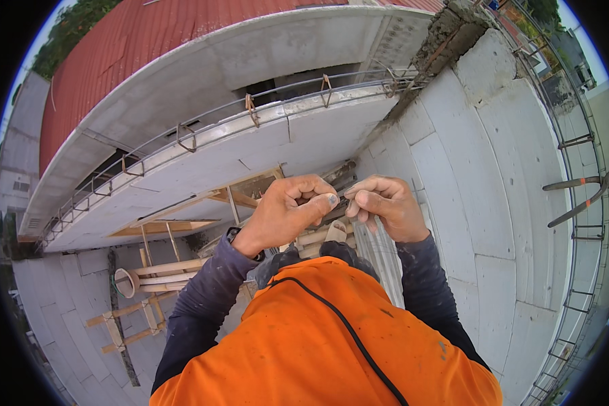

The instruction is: The person secures reinforcement bars by wrapping and twisting wire around the metal rods using a hook tool and by hand while standing on scaffolding.

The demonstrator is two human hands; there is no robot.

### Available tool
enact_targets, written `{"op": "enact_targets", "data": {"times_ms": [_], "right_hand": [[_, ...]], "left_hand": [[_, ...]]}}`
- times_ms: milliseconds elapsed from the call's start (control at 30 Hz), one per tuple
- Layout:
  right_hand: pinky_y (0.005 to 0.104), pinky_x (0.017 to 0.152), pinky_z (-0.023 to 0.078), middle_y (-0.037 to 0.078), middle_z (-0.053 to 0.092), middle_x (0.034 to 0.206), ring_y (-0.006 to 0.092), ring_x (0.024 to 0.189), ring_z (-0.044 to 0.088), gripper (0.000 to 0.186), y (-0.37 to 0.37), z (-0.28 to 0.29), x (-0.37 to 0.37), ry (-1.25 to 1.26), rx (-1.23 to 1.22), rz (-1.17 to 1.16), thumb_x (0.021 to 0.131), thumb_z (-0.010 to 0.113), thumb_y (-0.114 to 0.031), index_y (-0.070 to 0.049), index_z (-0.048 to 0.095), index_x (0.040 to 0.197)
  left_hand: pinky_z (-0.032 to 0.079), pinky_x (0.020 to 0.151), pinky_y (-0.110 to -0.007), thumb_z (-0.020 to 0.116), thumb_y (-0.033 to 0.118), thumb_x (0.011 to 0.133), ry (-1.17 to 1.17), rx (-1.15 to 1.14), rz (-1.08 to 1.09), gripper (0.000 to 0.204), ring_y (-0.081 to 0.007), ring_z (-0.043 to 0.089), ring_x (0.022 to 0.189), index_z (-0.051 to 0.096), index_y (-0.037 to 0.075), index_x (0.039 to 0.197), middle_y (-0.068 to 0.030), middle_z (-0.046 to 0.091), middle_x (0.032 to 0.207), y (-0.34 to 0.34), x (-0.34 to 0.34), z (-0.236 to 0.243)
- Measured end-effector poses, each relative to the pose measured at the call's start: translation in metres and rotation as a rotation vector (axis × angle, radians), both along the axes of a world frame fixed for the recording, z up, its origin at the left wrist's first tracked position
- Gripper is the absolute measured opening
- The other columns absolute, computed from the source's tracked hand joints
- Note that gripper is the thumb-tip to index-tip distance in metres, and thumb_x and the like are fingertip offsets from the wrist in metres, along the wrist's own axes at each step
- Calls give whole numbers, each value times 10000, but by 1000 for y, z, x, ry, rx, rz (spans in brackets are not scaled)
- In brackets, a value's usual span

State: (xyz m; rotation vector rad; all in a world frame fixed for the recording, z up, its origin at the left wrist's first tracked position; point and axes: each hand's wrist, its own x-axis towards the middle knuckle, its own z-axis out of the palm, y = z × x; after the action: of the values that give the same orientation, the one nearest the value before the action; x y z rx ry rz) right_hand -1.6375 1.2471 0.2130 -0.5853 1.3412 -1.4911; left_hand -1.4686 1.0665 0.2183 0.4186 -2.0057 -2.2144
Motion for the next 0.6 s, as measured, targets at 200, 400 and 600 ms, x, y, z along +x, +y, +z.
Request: {"op": "enact_targets", "data": {"times_ms": [200, 400, 600], "right_hand": [[214, 515, 479, 59, 742, 841, 72, 662, 606, 216, -8, 13, 15, 282, 52, -125, 977, 733, -217, -12, 766, 1037], [297, 613, 518, 50, 705, 1024, 148, 743, 637, 207, -13, 15, 26, 957, -155, -314, 870, 811, -105, -96, 765, 1071], [341, 656, 554, 22, 683, 1053, 223, 875, 641, 302, -16, 17, 3, 1634, -335, -133, 788, 835, -70, -151, 757, 1068]], "left_hand": [[394, 466, -221, 696, 124, 946, -65, 94, 81, 133, -67, 572, 563, 718, 7, 1004, -19, 646, 713, 3, -4, 3], [347, 434, -217, 660, 144, 968, -93, 239, 43, 135, -57, 479, 481, 707, 18, 970, -29, 630, 657, -3, -5, 5], [286, 411, -197, 646, 169, 1001, -103, 385, -111, 160, -39, 440, 478, 693, 17, 976, -8, 585, 640, -13, -8, -5]]}}
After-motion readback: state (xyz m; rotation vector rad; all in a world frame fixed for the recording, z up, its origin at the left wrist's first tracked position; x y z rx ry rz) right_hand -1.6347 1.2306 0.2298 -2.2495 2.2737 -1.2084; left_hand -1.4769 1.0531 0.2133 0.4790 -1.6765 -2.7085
